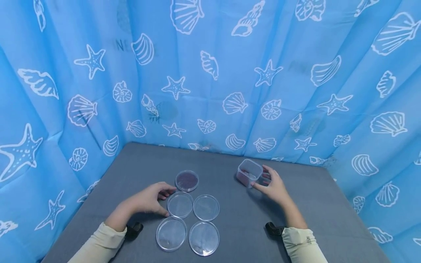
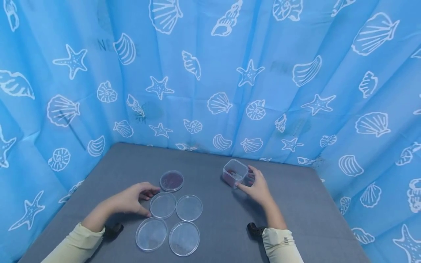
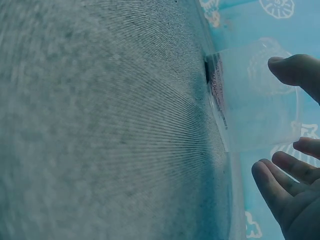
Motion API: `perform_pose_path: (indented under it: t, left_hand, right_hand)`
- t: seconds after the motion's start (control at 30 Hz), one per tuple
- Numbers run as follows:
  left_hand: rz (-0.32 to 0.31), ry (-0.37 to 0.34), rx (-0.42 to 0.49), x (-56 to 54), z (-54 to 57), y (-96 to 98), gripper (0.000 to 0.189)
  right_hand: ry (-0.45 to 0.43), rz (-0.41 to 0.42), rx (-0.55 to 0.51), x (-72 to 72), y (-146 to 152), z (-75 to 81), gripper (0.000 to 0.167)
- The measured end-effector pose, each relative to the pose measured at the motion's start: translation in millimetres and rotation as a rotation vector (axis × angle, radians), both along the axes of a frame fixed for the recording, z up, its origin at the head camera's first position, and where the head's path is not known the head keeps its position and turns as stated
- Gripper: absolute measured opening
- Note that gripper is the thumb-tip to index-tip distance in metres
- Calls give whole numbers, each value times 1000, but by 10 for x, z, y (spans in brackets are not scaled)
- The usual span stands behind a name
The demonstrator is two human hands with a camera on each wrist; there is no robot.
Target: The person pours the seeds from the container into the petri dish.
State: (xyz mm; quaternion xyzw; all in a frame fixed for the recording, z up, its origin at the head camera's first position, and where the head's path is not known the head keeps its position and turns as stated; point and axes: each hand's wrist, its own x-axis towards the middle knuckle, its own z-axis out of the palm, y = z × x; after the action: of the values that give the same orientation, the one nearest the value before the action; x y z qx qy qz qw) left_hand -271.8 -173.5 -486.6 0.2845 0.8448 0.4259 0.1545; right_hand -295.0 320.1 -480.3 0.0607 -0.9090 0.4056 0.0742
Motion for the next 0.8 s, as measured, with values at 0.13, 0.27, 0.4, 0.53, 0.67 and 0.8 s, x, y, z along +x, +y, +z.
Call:
perform_pose_path:
  t: [0.13,0.27,0.4,0.53,0.67,0.8]
  left_hand:
    - [-23,16,4,-10,-12,20,88]
    - [-43,14,5,-20,-17,39,90]
    - [-50,16,9,-22,-22,68,91]
    - [-54,5,22,-13,-4,100,91]
    - [-41,-23,10,-8,11,109,89]
    - [-47,-36,4,-12,9,106,86]
  right_hand:
    - [-3,-5,-8,-20,-4,-10,92]
    - [0,-1,-11,-28,-7,5,91]
    - [1,8,-15,-31,-7,14,91]
    - [-7,15,-25,-42,-12,12,92]
    - [-31,14,-33,-65,-23,0,95]
    - [-51,13,-34,-94,-23,-31,100]
